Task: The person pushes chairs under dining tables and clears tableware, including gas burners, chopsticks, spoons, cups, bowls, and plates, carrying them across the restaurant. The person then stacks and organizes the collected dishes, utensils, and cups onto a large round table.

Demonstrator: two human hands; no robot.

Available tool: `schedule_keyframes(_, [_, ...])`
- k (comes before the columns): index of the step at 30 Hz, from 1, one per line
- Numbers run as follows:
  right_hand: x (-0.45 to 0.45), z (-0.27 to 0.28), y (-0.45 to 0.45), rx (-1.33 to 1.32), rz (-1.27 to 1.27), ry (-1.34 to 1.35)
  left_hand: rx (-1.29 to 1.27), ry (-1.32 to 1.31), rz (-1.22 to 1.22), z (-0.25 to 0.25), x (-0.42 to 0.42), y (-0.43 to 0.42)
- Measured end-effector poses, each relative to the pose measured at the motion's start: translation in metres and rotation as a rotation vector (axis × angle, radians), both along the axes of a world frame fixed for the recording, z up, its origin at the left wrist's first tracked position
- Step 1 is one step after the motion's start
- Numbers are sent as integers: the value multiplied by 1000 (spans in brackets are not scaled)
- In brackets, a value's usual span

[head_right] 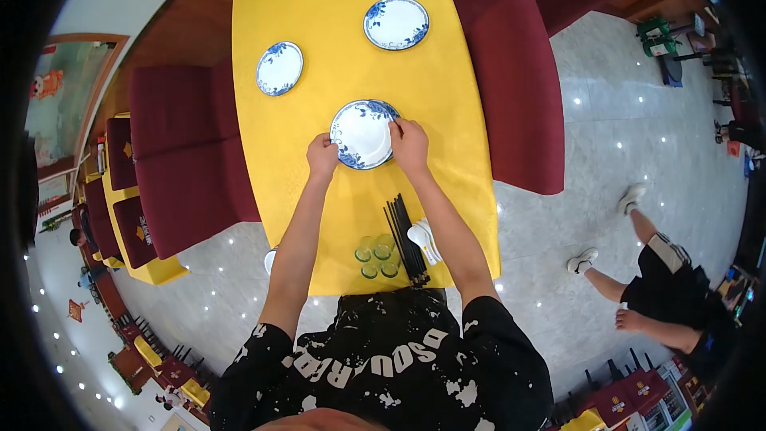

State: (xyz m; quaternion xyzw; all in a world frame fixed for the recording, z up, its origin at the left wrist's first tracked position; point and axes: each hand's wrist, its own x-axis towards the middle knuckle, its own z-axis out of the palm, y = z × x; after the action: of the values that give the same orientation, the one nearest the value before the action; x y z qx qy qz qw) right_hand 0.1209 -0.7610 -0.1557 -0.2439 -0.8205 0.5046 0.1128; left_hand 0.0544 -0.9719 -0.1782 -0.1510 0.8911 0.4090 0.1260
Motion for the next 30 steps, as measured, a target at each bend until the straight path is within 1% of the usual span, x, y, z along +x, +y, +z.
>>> schedule_keyframes(2, [2, -8, -4, 131, -24, 47, -164, 105, -83, 37, 7, 19])
schedule_keyframes(4, [6, -23, -9, 178, -74, 110, -225, 140, -151, 42, 7, 24])
schedule_keyframes(8, [5, -25, -7, 306, -117, 181, -281, 173, -233, 44, 6, 34])
schedule_keyframes(11, [8, -30, -7, 253, -159, 197, -271, 170, -218, 47, 8, 39])
schedule_keyframes(14, [9, -31, -10, 150, -184, 156, -334, 92, -214, 64, 8, 46])
schedule_keyframes(17, [6, -28, -12, 122, -200, 107, -367, 67, -193, 49, 8, 41])
schedule_keyframes(20, [3, -23, -4, -81, -186, -36, -117, 113, -42, 28, 10, 36])
schedule_keyframes(23, [-15, 3, 11, -59, -252, -1, -65, 44, -67, 29, -14, 41])
schedule_keyframes(24, [-25, 10, 22, -31, -252, 45, -36, 91, -104, 23, -31, 44])
schedule_keyframes(26, [-67, 16, 52, 23, -249, 144, 147, 51, -95, 27, -83, 67])
schedule_keyframes(28, [-117, 14, 80, 0, -293, 228, 293, 79, -90, 25, -147, 100])
schedule_keyframes(30, [-165, 11, 106, -8, -304, 254, 355, 41, -75, 23, -200, 136])
